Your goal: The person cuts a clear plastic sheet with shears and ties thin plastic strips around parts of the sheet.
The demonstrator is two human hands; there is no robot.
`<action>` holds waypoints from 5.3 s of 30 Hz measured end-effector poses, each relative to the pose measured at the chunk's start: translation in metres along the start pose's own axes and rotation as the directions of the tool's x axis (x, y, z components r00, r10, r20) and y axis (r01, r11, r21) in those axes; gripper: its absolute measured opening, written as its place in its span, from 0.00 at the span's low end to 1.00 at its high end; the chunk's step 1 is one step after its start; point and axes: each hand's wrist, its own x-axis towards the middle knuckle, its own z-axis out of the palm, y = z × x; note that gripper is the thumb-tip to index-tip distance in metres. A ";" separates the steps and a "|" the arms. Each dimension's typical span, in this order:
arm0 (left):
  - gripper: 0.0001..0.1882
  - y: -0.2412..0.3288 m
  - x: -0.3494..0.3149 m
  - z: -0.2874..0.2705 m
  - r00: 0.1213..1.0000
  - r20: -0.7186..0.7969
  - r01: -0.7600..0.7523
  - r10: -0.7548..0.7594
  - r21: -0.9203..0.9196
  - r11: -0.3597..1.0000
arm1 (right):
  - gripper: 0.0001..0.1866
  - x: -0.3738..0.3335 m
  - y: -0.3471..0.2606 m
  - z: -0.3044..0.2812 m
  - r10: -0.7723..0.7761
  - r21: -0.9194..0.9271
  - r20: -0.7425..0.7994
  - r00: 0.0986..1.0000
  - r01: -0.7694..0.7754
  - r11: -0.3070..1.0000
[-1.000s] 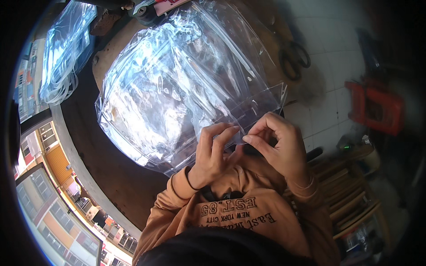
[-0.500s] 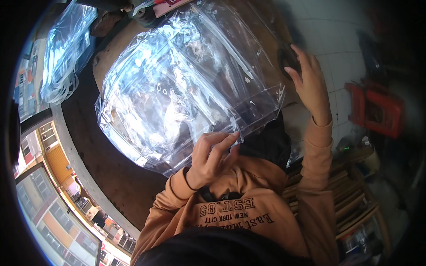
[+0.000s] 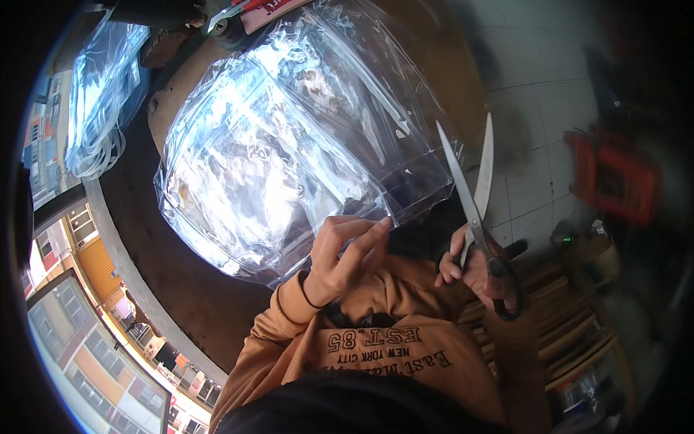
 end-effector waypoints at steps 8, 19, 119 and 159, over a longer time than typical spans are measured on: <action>0.23 -0.002 0.002 -0.005 0.996 0.076 -0.050 0.049 0.020 0.999 | 0.25 -0.012 0.021 0.025 0.310 -0.183 -0.072 0.948 -0.318 0.930; 0.25 0.000 0.002 -0.005 0.992 0.097 -0.083 0.077 0.061 0.995 | 0.25 0.004 0.029 0.029 0.229 -0.226 -0.216 0.949 -0.277 0.934; 0.18 0.008 -0.018 -0.028 1.000 -0.021 0.025 -0.023 0.093 0.995 | 0.16 0.081 -0.049 0.030 -0.552 -0.809 0.549 0.628 0.230 -0.541; 0.15 0.017 -0.025 -0.038 0.951 0.119 -0.282 0.284 -0.030 0.959 | 0.13 0.031 -0.013 0.056 -0.456 -0.857 0.509 0.730 0.481 -0.188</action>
